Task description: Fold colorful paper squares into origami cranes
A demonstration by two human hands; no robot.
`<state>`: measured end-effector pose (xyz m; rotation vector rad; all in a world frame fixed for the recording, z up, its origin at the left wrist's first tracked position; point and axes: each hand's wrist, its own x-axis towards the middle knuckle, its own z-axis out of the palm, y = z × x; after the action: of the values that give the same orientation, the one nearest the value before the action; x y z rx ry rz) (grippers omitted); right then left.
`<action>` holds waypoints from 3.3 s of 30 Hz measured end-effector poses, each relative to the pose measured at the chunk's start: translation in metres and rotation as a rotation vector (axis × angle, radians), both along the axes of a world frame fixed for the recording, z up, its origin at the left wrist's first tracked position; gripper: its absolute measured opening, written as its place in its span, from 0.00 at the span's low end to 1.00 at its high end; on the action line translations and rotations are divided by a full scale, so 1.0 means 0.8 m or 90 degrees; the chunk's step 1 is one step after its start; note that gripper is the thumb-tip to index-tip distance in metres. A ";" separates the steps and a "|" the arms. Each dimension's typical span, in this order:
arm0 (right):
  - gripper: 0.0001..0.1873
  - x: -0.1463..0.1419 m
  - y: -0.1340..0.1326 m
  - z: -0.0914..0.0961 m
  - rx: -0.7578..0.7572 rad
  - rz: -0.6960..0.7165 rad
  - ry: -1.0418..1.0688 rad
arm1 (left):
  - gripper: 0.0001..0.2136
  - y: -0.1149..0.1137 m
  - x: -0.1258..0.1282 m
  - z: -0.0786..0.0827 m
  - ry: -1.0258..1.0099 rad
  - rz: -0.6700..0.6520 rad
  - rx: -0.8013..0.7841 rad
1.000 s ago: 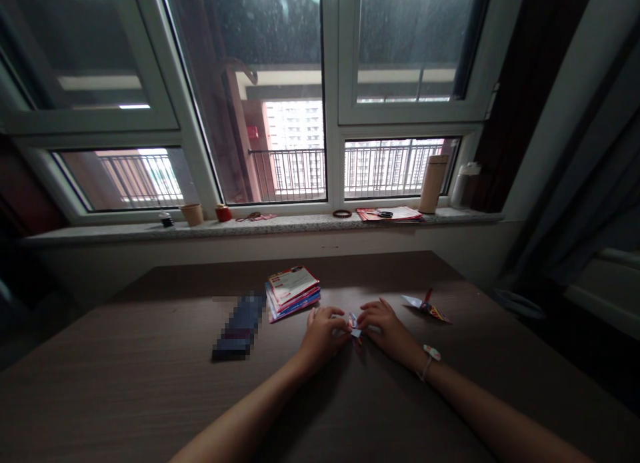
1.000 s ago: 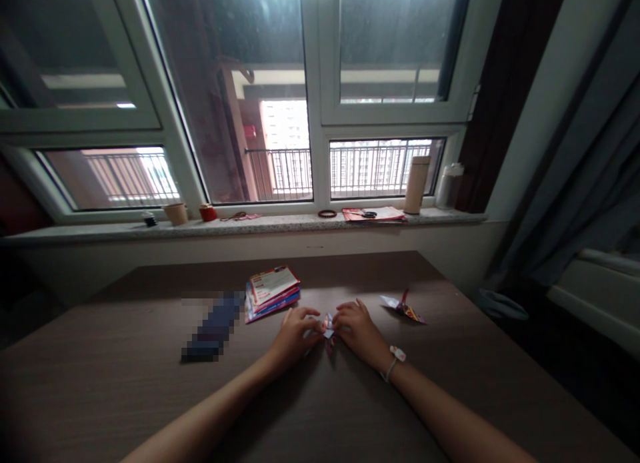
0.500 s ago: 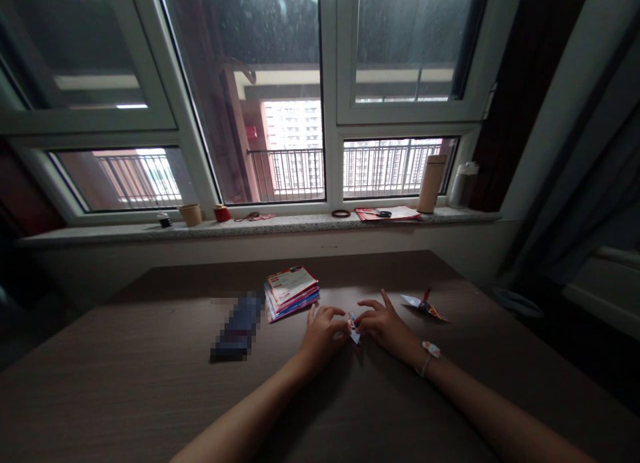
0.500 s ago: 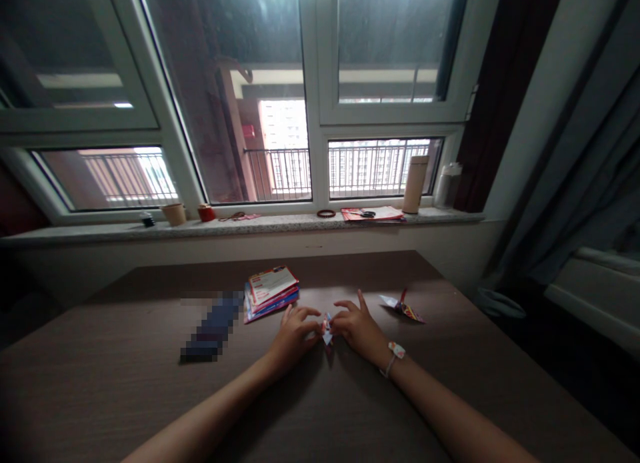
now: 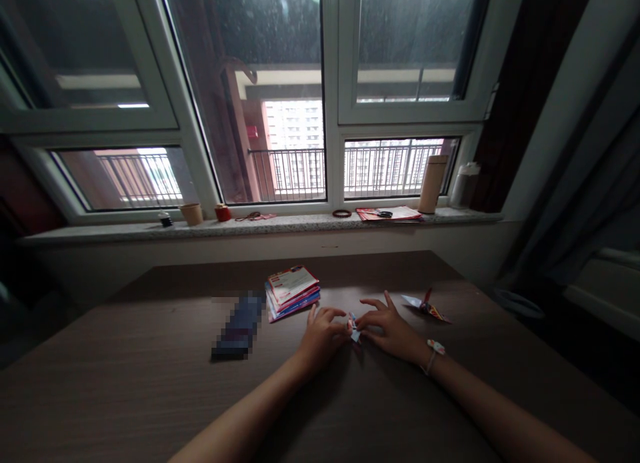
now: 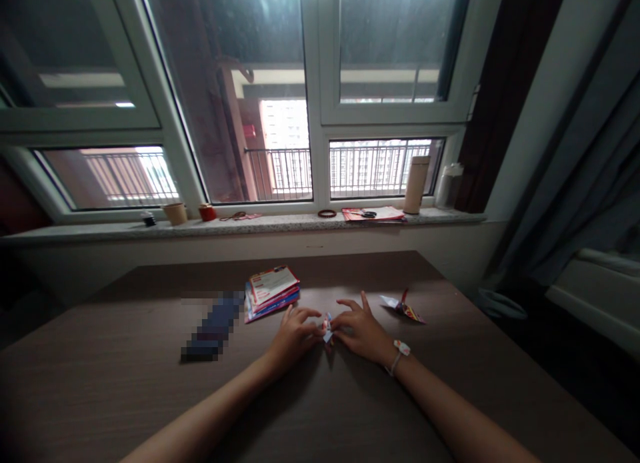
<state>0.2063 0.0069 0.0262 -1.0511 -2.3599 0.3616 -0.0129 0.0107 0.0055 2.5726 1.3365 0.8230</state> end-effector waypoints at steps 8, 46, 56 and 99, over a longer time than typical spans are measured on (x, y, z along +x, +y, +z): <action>0.04 -0.005 0.000 -0.004 -0.004 -0.036 0.014 | 0.06 -0.001 -0.001 0.001 0.001 0.001 -0.045; 0.05 -0.009 0.006 -0.022 0.002 -0.059 0.025 | 0.06 -0.001 0.001 0.007 -0.048 0.022 -0.082; 0.05 -0.009 0.005 -0.020 0.006 -0.058 0.025 | 0.05 -0.002 0.003 0.006 -0.047 0.028 -0.073; 0.06 -0.001 0.003 -0.009 -0.024 -0.050 -0.056 | 0.08 -0.006 0.007 -0.001 0.070 0.082 -0.039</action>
<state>0.2052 0.0090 0.0193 -1.1964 -2.3894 0.3378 -0.0074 0.0055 0.0050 2.5405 1.5484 0.6563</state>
